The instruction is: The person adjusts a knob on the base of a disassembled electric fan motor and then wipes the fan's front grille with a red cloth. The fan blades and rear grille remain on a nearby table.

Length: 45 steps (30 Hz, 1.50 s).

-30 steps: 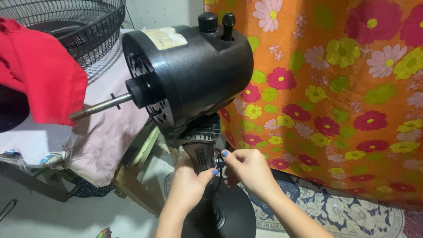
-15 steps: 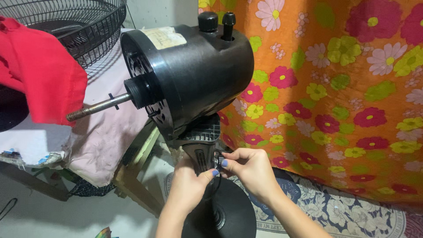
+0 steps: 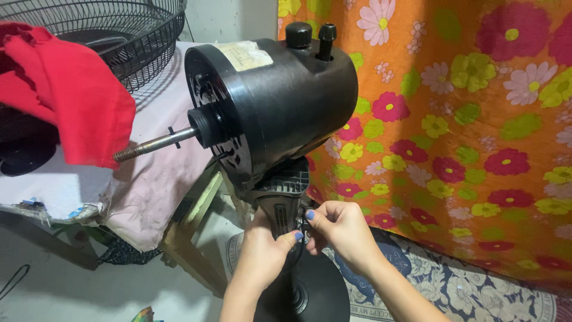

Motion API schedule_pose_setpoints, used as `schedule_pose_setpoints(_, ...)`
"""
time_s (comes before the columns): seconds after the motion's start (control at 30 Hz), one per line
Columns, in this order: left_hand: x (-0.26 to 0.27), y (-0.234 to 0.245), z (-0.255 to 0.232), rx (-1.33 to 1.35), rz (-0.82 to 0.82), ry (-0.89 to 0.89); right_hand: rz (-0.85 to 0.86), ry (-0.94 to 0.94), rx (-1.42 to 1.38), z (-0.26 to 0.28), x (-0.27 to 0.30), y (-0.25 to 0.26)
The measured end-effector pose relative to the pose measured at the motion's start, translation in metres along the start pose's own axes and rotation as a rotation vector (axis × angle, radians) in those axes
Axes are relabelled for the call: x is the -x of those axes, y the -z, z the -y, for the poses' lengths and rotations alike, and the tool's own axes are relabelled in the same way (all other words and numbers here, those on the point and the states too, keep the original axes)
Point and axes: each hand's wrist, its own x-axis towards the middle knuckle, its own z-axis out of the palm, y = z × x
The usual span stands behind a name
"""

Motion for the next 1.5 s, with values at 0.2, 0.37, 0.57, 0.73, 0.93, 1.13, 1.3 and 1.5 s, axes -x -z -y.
schedule_pose_setpoints(0.2,0.0,0.002,0.006,0.074,0.019,-0.054,-0.042,-0.028,0.221,0.013,0.005,-0.001)
schedule_pose_setpoints(0.37,0.001,0.002,0.024,0.102,0.152,-0.054,-0.389,0.306,0.632,0.039,0.032,-0.016)
schedule_pose_setpoints(0.57,-0.009,-0.01,0.071,0.145,0.286,-0.05,-0.599,0.714,0.415,0.014,0.05,-0.03)
schedule_pose_setpoints(0.73,-0.022,-0.016,0.098,0.311,0.351,0.043,-0.671,1.142,0.519,-0.077,0.019,-0.029)
schedule_pose_setpoints(0.93,-0.026,-0.023,0.096,0.244,0.251,0.052,-0.433,0.572,0.533,-0.17,-0.012,-0.012)
schedule_pose_setpoints(1.13,-0.017,-0.046,0.077,0.228,0.194,-0.015,-0.403,0.453,0.575,-0.176,-0.022,-0.005)
schedule_pose_setpoints(1.3,-0.013,-0.083,0.081,0.026,-0.079,-0.177,-0.516,0.499,0.572,-0.126,-0.01,0.01)
schedule_pose_setpoints(1.5,-0.007,-0.164,0.088,-0.06,-0.75,-0.253,-0.494,0.69,0.722,-0.078,0.002,0.027)
